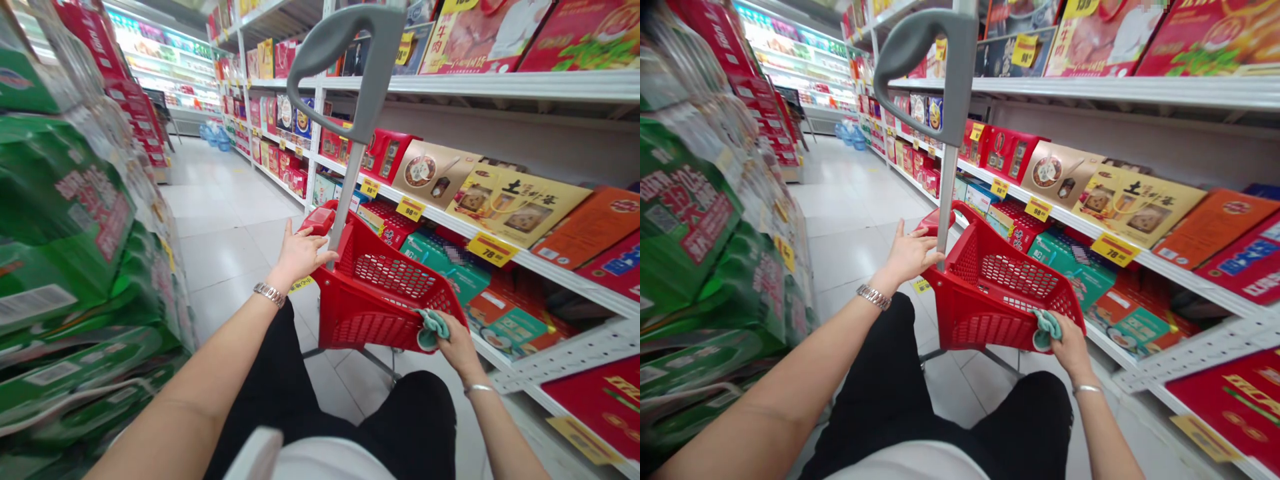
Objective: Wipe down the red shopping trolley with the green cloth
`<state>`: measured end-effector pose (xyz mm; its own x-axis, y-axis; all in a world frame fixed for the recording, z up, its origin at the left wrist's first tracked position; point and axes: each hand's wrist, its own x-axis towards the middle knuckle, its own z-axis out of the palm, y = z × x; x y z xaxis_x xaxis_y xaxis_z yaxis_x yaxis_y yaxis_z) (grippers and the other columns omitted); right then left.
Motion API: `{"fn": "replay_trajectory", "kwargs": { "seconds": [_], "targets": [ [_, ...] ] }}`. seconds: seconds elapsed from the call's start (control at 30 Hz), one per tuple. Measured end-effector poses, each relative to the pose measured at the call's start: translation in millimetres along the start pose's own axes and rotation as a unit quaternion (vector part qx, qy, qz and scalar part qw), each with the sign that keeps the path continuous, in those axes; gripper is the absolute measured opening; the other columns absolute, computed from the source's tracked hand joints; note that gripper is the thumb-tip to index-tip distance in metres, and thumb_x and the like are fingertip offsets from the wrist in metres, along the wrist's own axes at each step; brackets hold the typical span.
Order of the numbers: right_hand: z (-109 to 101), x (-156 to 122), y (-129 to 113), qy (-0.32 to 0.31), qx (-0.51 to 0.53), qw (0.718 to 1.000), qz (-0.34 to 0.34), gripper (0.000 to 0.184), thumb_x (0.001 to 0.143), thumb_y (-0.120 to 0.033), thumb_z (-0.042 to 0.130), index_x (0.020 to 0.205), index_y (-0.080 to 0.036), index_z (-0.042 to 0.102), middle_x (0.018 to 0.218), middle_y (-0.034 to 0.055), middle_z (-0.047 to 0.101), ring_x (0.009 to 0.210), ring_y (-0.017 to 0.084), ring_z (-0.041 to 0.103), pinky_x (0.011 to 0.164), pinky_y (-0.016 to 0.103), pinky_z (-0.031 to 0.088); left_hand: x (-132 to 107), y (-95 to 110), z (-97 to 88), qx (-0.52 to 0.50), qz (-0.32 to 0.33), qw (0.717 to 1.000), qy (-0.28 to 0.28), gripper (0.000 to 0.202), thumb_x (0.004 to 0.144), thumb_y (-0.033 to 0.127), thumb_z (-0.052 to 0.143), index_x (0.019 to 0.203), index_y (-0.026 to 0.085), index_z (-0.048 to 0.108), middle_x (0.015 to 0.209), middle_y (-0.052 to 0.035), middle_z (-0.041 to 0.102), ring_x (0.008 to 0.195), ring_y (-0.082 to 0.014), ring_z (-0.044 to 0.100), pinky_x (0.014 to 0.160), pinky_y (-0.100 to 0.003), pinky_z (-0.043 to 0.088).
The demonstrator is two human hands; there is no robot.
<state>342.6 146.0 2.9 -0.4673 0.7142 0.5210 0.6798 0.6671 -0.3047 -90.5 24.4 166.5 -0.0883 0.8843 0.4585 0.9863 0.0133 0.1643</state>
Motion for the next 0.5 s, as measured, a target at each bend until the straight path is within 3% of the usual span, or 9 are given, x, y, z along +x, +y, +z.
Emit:
{"fn": "replay_trajectory", "kwargs": {
  "seconds": [0.1, 0.23, 0.33, 0.43, 0.5],
  "targets": [
    [4.2, -1.6, -22.8, 0.015, -0.026, 0.999, 0.037, 0.043, 0.074, -0.022, 0.049, 0.112, -0.022, 0.068, 0.102, 0.0090, 0.073, 0.095, 0.028, 0.067, 0.089, 0.045, 0.051, 1.9, -1.2, 0.6, 0.009, 0.004, 1.000, 0.003, 0.040, 0.095, 0.054, 0.048, 0.113, 0.031, 0.075, 0.125, -0.0022, 0.073, 0.131, -0.0323, 0.056, 0.122, -0.068, -0.001],
    [16.9, 11.0, -95.7, -0.012, -0.024, 1.000, -0.003, 0.043, 0.084, -0.032, 0.056, 0.125, -0.021, 0.062, 0.108, 0.0105, 0.070, 0.096, 0.029, 0.064, 0.086, 0.044, 0.048, 6.3, -7.8, 3.8, 0.019, -0.004, 1.000, 0.022, 0.045, 0.096, 0.056, 0.045, 0.116, 0.029, 0.074, 0.131, -0.0049, 0.070, 0.135, -0.0340, 0.051, 0.121, -0.070, -0.001],
    [33.3, 38.5, -161.4, -0.036, -0.013, 0.998, -0.049, 0.060, 0.089, -0.044, 0.060, 0.143, -0.021, 0.049, 0.115, 0.0120, 0.067, 0.102, 0.030, 0.062, 0.087, 0.044, 0.047, 10.8, -14.4, 7.0, 0.014, -0.010, 1.000, 0.022, 0.040, 0.095, 0.053, 0.046, 0.116, 0.032, 0.074, 0.133, -0.0043, 0.069, 0.138, -0.0332, 0.048, 0.120, -0.071, 0.002],
    [55.8, 73.5, -213.7, -0.027, -0.028, 0.998, -0.050, 0.050, 0.098, -0.043, 0.052, 0.143, -0.023, 0.050, 0.105, 0.0119, 0.067, 0.096, 0.028, 0.063, 0.084, 0.041, 0.046, 13.8, -19.7, 8.4, 0.005, -0.010, 1.000, 0.018, 0.037, 0.096, 0.048, 0.045, 0.116, 0.035, 0.074, 0.129, -0.0023, 0.071, 0.137, -0.0309, 0.049, 0.121, -0.069, 0.003],
    [69.9, 92.1, -233.0, 0.001, -0.029, 0.999, -0.043, 0.048, 0.100, -0.045, 0.050, 0.140, -0.019, 0.053, 0.097, 0.0126, 0.067, 0.090, 0.027, 0.063, 0.082, 0.040, 0.046, 14.2, -22.5, 7.8, 0.002, -0.010, 1.000, 0.016, 0.037, 0.096, 0.047, 0.044, 0.114, 0.035, 0.074, 0.127, -0.0018, 0.072, 0.137, -0.0302, 0.050, 0.122, -0.067, 0.002]
  ]
}}
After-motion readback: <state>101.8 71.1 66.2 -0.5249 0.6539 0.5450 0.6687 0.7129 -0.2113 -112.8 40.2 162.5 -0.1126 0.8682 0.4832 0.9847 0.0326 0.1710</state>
